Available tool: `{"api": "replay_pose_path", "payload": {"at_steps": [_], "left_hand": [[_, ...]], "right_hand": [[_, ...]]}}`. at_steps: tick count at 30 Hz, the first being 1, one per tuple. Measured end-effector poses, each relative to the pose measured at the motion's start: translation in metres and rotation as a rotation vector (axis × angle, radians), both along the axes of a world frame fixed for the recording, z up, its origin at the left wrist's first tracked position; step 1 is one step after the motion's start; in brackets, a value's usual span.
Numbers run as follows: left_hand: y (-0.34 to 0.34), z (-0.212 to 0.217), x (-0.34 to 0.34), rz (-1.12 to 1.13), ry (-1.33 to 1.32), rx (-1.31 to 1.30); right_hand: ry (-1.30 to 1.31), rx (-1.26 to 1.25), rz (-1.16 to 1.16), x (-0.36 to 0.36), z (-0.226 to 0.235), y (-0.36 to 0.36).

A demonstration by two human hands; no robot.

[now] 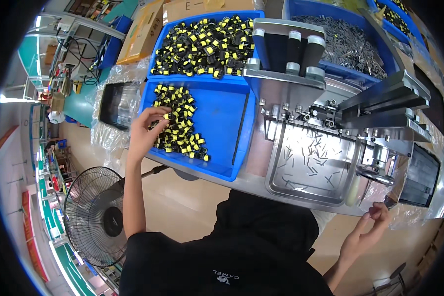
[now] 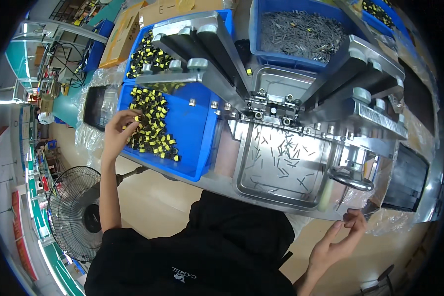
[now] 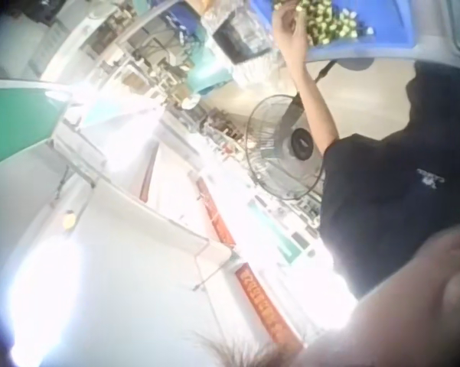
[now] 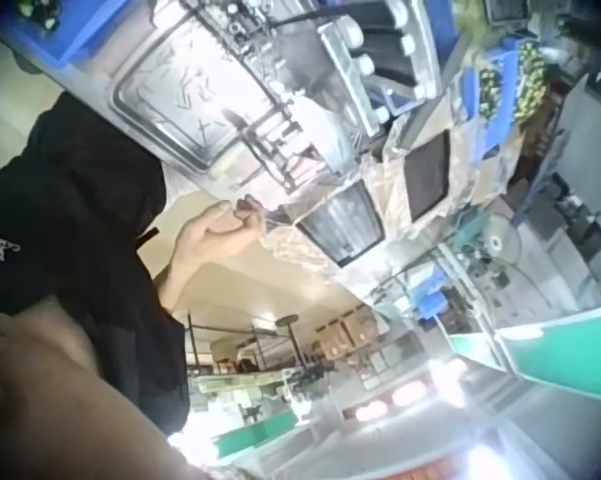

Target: Assembling electronic components using a manual assembly machine on a production line.

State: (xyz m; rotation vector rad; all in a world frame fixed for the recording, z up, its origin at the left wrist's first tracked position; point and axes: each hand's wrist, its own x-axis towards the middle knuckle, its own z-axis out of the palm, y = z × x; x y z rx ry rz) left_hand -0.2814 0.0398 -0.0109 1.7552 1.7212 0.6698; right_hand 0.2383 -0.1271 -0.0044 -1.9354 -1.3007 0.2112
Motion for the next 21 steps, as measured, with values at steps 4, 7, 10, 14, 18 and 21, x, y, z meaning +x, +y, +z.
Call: {"api": "replay_pose_path", "payload": {"at_steps": [4, 7, 10, 14, 18, 21], "left_hand": [[-0.009, 0.030, 0.044, 0.094, -0.488, -0.019], [-0.008, 0.043, 0.076, -0.136, -0.579, 0.084], [-0.010, 0.046, 0.105, -0.410, -0.705, 0.033], [-0.018, 0.039, 0.167, -0.234, -0.927, -0.129], [-0.004, 0.028, 0.204, -0.435, -0.746, 0.027], [0.003, 0.039, 0.239, -0.580, -0.360, 0.352]], "right_hand": [[0.250, -0.396, 0.031, 0.011, -0.010, -0.010], [0.293, -0.435, 0.094, 0.004, -0.024, -0.016], [0.334, -0.331, 0.117, -0.011, -0.025, -0.004], [0.282, -0.333, 0.064, -0.013, -0.027, -0.002], [0.257, -0.304, 0.084, -0.018, -0.015, 0.002], [0.362, -0.177, 0.030, -0.017, -0.022, -0.009]]}}
